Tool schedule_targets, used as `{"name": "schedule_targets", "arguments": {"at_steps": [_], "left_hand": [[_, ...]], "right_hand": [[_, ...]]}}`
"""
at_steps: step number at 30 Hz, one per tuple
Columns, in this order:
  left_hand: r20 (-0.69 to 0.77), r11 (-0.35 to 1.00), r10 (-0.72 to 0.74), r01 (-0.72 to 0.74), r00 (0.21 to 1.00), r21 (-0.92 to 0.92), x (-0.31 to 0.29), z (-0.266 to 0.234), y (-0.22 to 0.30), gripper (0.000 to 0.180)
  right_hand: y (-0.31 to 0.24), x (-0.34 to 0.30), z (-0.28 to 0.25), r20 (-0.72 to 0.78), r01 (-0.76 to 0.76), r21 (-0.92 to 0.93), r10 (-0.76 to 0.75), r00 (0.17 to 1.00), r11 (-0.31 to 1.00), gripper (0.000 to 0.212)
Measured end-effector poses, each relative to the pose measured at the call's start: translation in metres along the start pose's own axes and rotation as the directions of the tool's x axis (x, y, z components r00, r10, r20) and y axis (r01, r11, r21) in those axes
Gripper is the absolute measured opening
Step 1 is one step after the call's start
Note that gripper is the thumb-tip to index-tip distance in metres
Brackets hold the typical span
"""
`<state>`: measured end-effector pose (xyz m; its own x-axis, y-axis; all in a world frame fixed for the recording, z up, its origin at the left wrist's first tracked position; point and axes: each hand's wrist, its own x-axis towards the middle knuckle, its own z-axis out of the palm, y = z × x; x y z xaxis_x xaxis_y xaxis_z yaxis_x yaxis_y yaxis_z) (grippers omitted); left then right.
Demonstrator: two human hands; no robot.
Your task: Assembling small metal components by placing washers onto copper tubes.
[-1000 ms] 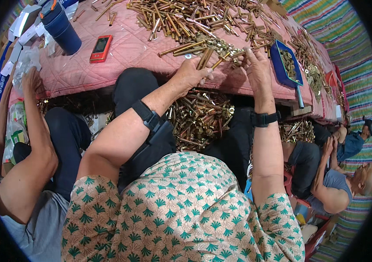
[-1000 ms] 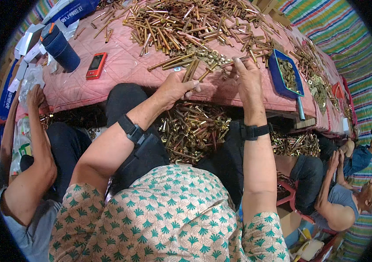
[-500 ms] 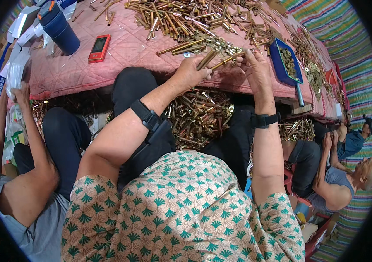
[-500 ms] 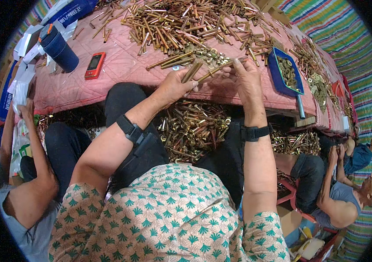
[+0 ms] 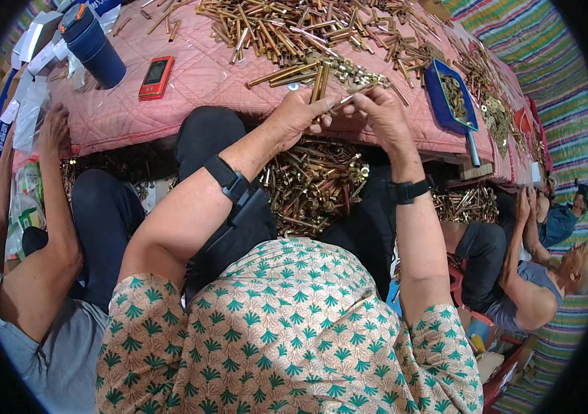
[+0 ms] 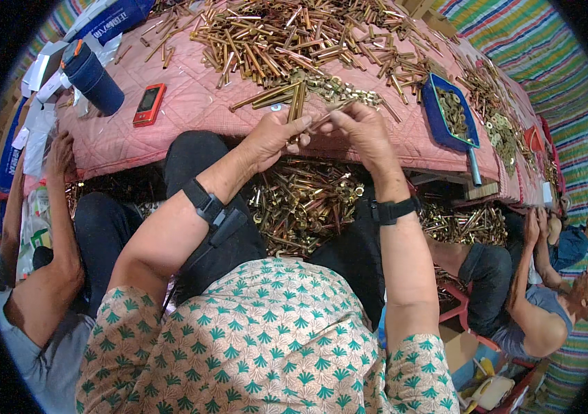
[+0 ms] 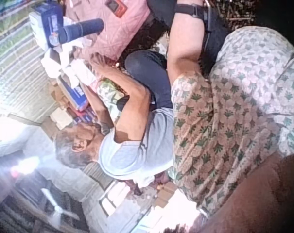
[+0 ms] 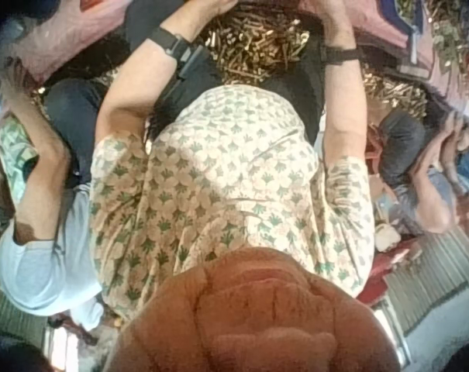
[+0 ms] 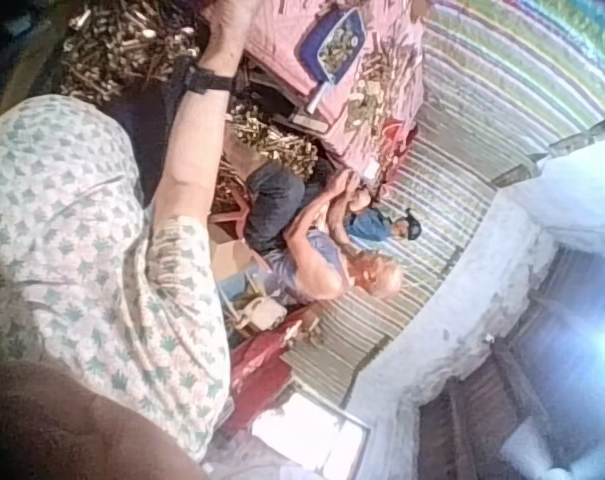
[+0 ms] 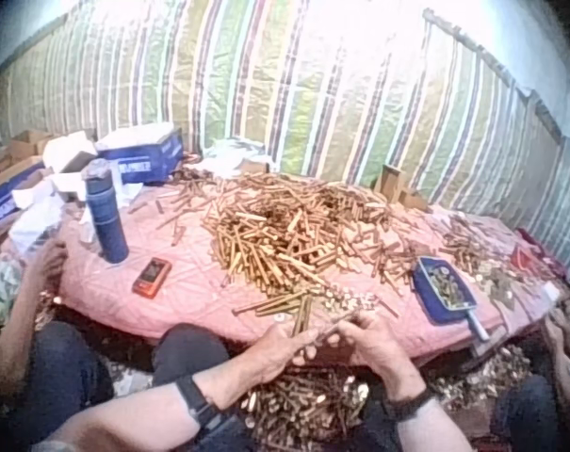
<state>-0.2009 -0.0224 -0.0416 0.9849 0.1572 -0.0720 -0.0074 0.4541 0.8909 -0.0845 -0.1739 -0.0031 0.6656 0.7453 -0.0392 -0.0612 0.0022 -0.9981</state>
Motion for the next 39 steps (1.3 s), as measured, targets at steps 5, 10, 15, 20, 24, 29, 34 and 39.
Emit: {"name": "schedule_targets", "arguments": {"at_steps": [5, 10, 15, 20, 24, 29, 34, 39], "left_hand": [[-0.04, 0.999, 0.023, -0.021, 0.999, 0.044, 0.0, -0.006, -0.003, 0.021], [-0.211, 0.993, 0.065, -0.083, 0.975, -0.078, 0.004, -0.012, -0.002, 0.014], [-0.219, 0.986, 0.091, -0.12, 0.971, -0.12, 0.005, -0.015, -0.004, 0.014], [-0.217, 0.991, 0.066, -0.089, 0.974, -0.099, 0.003, -0.012, 0.0, 0.016], [-0.199, 0.994, 0.045, -0.064, 0.979, -0.091, 0.004, -0.011, 0.0, 0.016], [-0.156, 0.997, -0.016, 0.003, 0.988, -0.082, 0.005, -0.007, 0.0, 0.017], [-0.101, 0.995, 0.0, -0.011, 0.995, -0.103, 0.004, -0.006, -0.002, 0.014], [-0.076, 0.996, -0.017, 0.01, 0.997, -0.091, 0.002, -0.004, -0.001, 0.013]], "right_hand": [[0.007, 0.014, 0.007, 0.054, -0.027, -0.094, 0.032, 0.998, 0.995, 0.017], [0.017, 0.048, -0.012, -0.17, 0.103, -0.459, -0.201, 0.965, 0.882, 0.017], [0.027, 0.064, 0.0, 0.076, 0.189, -0.965, -0.494, 0.866, 0.183, 0.015], [0.028, 0.061, -0.004, -0.043, 0.224, -0.874, -0.528, 0.848, 0.431, 0.011], [0.012, 0.05, -0.012, -0.19, 0.198, -0.359, -0.279, 0.941, 0.912, 0.013], [0.006, 0.033, -0.022, -0.128, 0.059, 0.139, -0.041, 0.991, 0.988, 0.02], [0.007, 0.023, -0.031, -0.079, 0.057, 0.254, -0.037, 0.996, 0.965, 0.023], [0.006, 0.016, -0.032, -0.048, 0.075, 0.331, -0.063, 0.997, 0.941, 0.02]]}}
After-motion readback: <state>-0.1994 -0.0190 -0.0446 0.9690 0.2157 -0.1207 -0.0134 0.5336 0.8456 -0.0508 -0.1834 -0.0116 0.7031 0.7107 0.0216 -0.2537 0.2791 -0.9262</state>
